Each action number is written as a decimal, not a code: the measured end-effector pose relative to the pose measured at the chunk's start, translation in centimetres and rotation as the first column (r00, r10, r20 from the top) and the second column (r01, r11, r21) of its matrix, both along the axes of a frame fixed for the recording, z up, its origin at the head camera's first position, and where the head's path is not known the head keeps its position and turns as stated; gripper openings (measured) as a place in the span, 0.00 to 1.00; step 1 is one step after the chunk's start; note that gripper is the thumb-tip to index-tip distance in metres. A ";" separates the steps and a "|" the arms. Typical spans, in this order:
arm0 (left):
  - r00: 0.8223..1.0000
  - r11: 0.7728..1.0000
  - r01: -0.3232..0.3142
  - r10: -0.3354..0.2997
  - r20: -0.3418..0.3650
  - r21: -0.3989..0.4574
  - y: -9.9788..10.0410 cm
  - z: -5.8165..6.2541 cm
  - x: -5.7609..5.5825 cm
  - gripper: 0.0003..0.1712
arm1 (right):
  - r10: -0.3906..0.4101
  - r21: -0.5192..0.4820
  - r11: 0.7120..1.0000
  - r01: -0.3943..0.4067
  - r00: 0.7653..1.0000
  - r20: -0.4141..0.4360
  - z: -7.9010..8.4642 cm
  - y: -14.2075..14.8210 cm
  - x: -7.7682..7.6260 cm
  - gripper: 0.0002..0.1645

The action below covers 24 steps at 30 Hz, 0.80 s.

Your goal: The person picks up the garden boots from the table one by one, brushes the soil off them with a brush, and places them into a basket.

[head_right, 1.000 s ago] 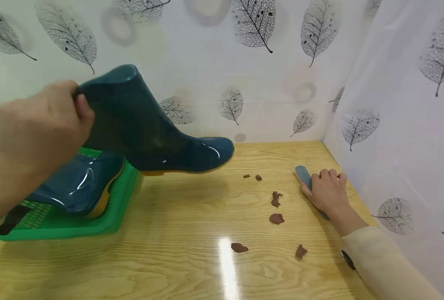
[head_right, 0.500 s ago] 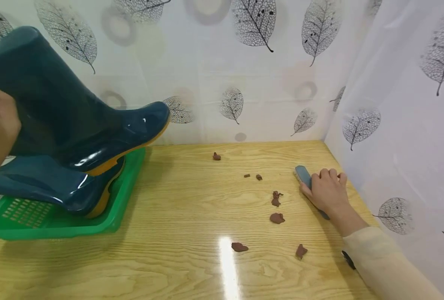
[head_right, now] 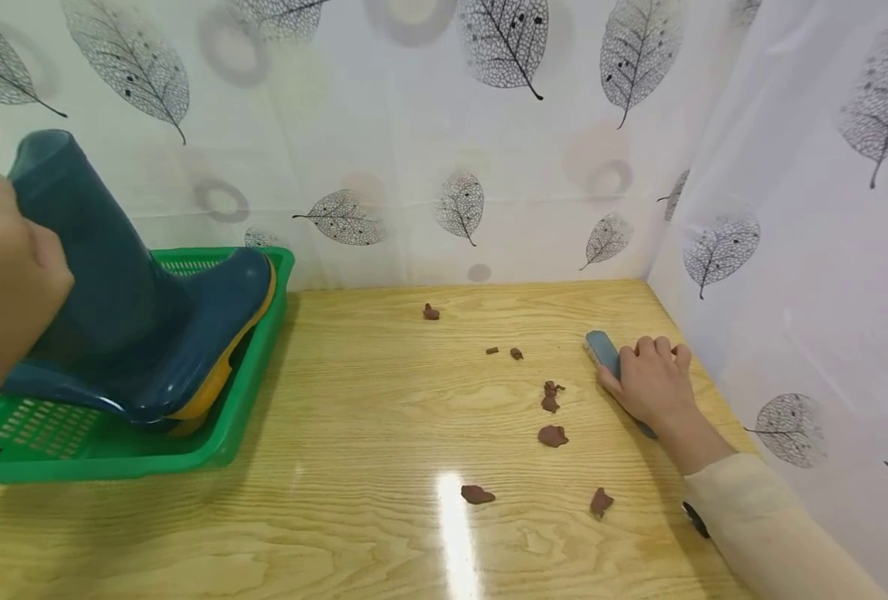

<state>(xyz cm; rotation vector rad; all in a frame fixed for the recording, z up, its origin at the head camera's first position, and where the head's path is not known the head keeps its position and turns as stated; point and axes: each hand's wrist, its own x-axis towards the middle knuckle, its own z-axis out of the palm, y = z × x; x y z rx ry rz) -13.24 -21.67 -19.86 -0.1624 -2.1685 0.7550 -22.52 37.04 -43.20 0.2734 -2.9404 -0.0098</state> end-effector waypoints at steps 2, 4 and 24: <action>1.000 0.997 -0.005 0.004 0.010 0.075 0.4 -0.4 0.0 0.14 | 0.000 0.003 1.000 0.000 1.000 0.005 0.1 -0.1 0.0 0.32; 1.000 0.990 0.017 -0.020 0.023 0.143 0.8 -0.8 -0.2 0.16 | 0.000 0.008 1.000 0.000 1.000 0.011 0.3 -0.2 0.1 0.32; 0.722 0.750 0.541 -0.646 0.248 0.380 5.2 -3.8 0.4 0.20 | -0.004 -0.006 1.000 0.004 1.000 0.027 0.3 -0.5 0.2 0.33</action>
